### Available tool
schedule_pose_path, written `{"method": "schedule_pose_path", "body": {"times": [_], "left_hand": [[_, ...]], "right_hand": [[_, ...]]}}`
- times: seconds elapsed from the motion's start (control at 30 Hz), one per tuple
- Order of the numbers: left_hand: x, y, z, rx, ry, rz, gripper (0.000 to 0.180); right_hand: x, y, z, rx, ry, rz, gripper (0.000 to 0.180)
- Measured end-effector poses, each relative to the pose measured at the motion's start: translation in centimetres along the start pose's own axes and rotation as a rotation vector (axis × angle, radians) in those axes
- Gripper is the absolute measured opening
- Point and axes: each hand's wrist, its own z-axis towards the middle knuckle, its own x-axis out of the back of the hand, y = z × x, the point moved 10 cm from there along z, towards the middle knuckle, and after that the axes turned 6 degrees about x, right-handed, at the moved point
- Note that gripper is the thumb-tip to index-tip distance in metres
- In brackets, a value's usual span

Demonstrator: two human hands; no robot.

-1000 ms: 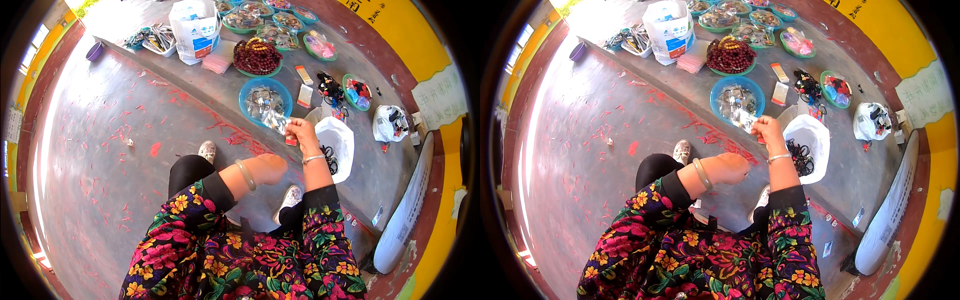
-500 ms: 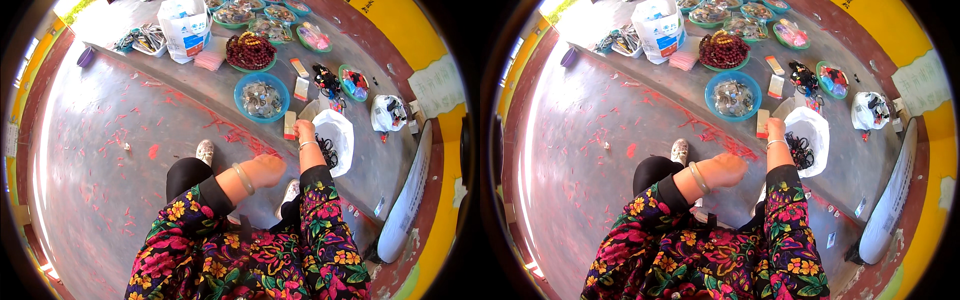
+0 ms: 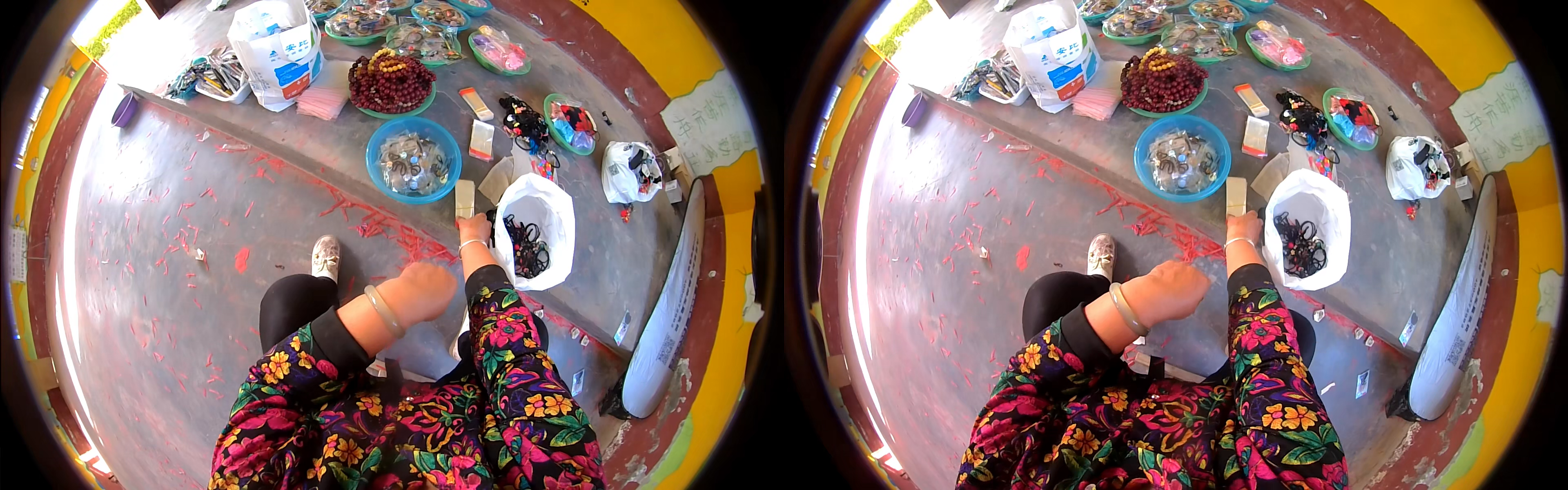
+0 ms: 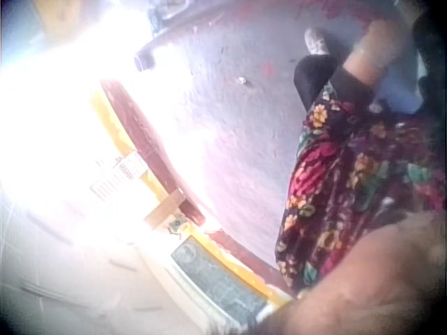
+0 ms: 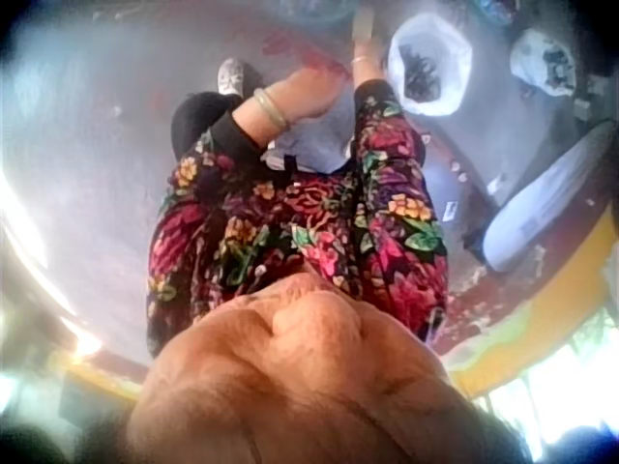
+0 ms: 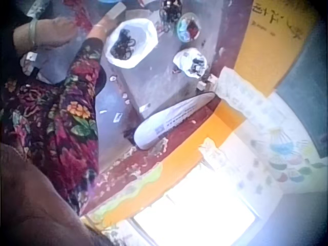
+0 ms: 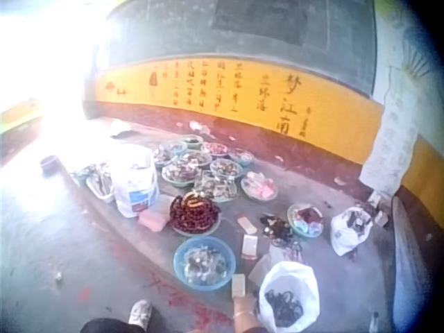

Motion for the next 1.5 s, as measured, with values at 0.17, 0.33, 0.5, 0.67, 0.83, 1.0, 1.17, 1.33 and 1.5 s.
{"method": "schedule_pose_path", "body": {"times": [0.17,0.33,0.5,0.67,0.83,1.0,1.17,1.33,1.5], "left_hand": [[0.3,-0.5,0.0,0.047,0.01,0.002,0.011],[0.3,-0.4,-0.1,0.033,0.03,0.008,0.011],[1.0,-0.1,-0.2,0.049,-0.016,0.019,0.012],[1.1,-1.2,0.8,0.122,0.128,0.056,0.015],[5.5,-3.5,1.1,0.278,0.486,-0.198,0.025],[6.4,-7.5,1.0,0.329,0.807,-1.222,0.039],[5.1,-2.2,3.0,-0.142,0.249,-2.083,0.027],[5.0,-2.3,3.3,-0.081,0.338,-2.056,0.025],[3.5,-0.1,5.1,-0.055,0.211,-1.89,0.026]], "right_hand": [[1.5,-1.8,-1.4,-0.042,-0.067,0.035,0.044],[-1.9,-1.5,0.8,0.077,-0.132,0.022,0.026],[-5.1,0.6,1.0,-0.129,-0.415,0.662,0.011],[-1.7,-0.6,-1.8,-0.322,-0.522,1.228,0.012],[5.9,-3.0,-6.0,-0.23,-0.55,1.337,0.014],[16.1,-7.6,-13.6,0.017,-0.57,1.427,0.009],[18.7,-7.5,-16.6,0.183,-0.569,1.383,0.011],[22.8,-5.5,-12.7,0.429,-0.284,1.091,0.019],[23.5,-5.2,-11.8,0.384,-0.29,1.156,0.022]]}}
